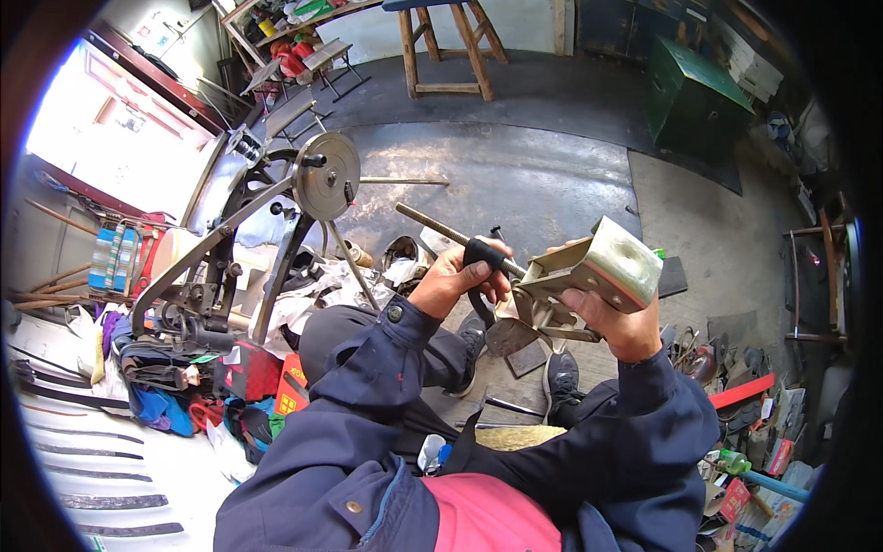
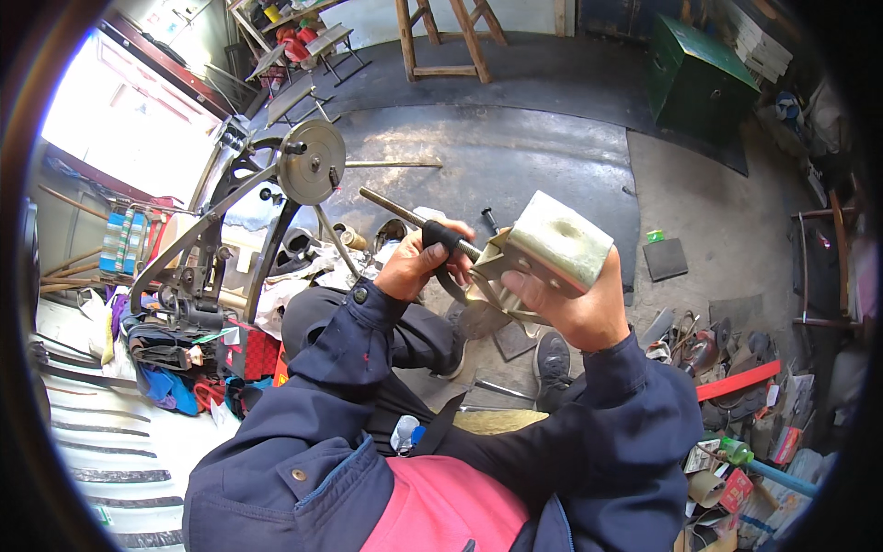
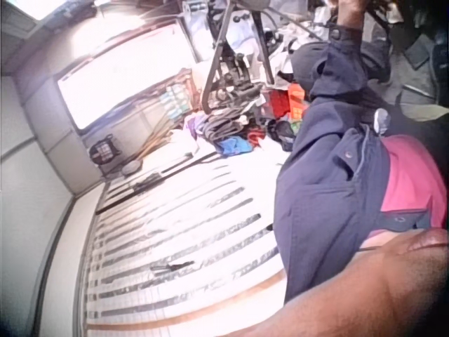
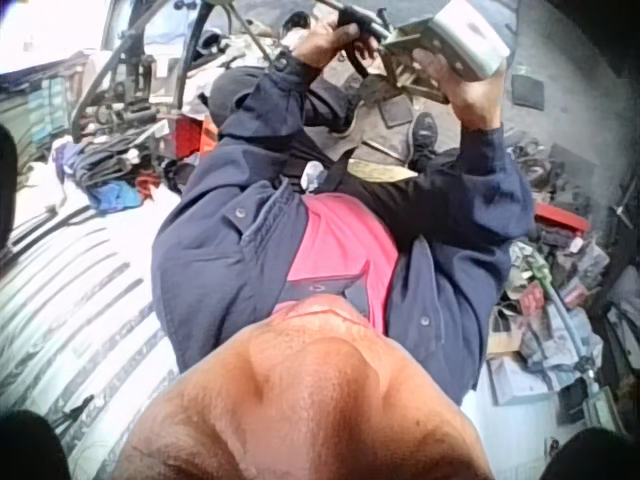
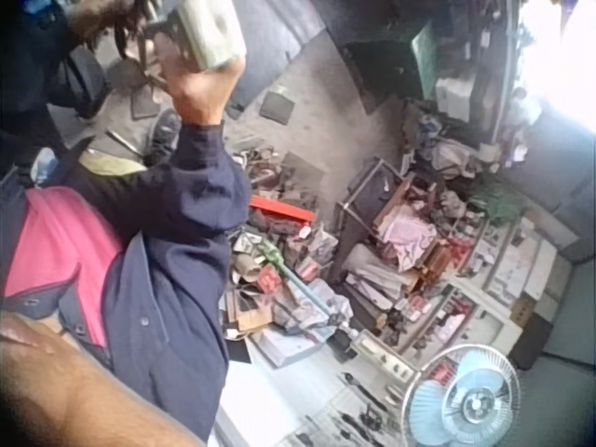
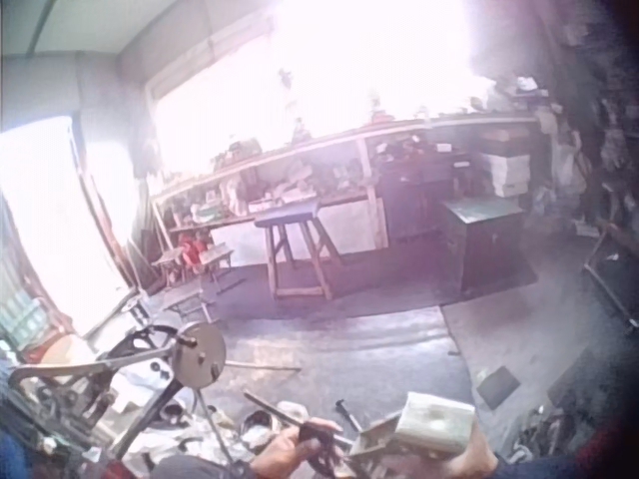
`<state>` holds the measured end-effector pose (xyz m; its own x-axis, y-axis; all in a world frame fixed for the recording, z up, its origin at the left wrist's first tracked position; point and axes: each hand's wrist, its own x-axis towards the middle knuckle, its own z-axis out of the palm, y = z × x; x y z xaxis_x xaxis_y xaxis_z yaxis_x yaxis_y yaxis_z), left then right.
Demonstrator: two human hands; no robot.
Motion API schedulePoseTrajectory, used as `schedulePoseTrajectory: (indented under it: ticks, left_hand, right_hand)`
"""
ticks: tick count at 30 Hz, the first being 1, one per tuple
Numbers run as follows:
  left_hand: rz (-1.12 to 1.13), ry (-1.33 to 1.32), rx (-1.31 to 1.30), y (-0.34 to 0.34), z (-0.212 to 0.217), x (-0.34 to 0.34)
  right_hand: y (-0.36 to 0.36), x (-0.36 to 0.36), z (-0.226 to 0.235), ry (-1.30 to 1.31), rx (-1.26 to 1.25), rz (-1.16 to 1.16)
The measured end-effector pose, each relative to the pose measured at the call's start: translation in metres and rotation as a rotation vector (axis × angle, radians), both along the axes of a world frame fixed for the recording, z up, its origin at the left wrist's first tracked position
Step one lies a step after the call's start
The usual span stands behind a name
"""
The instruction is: The person assembles a metal device by inserting a threaded rod into a frame and tightening it with a wrench. They then wipe the rod with a cloth and continue adjusting the assembly.
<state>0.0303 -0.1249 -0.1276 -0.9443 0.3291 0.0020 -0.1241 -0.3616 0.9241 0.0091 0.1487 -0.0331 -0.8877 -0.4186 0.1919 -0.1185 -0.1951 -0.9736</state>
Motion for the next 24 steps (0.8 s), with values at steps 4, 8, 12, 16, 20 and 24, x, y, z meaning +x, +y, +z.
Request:
schedulePoseTrajectory:
  ticks: [4,8,12,16,20,24]
  left_hand:
    - [0.14,-0.059,-0.023,0.007,-0.01,0.011]
    - [0.277,-0.023,-0.192,0.024,0.004,0.036]
    - [0.448,-0.082,-0.263,0.039,0.035,0.068]
    - [0.48,-0.059,-0.326,0.036,0.038,0.079]
    - [0.514,-0.02,-0.462,0.032,0.002,0.055]
    - [0.562,0.227,-0.478,0.021,-0.022,0.011]
  right_hand:
    - [-0.001,0.002,-0.003,-0.031,-0.018,-0.051]
    - [-0.004,0.003,-0.001,-0.012,0.015,-0.064]
    - [-0.008,0.003,0.002,-0.016,-0.006,-0.038]
    - [-0.008,0.005,0.005,-0.013,0.049,-0.026]
    - [-0.004,0.001,0.003,-0.054,-0.042,0.055]
    - [0.0,-0.004,0.0,0.006,0.052,0.126]
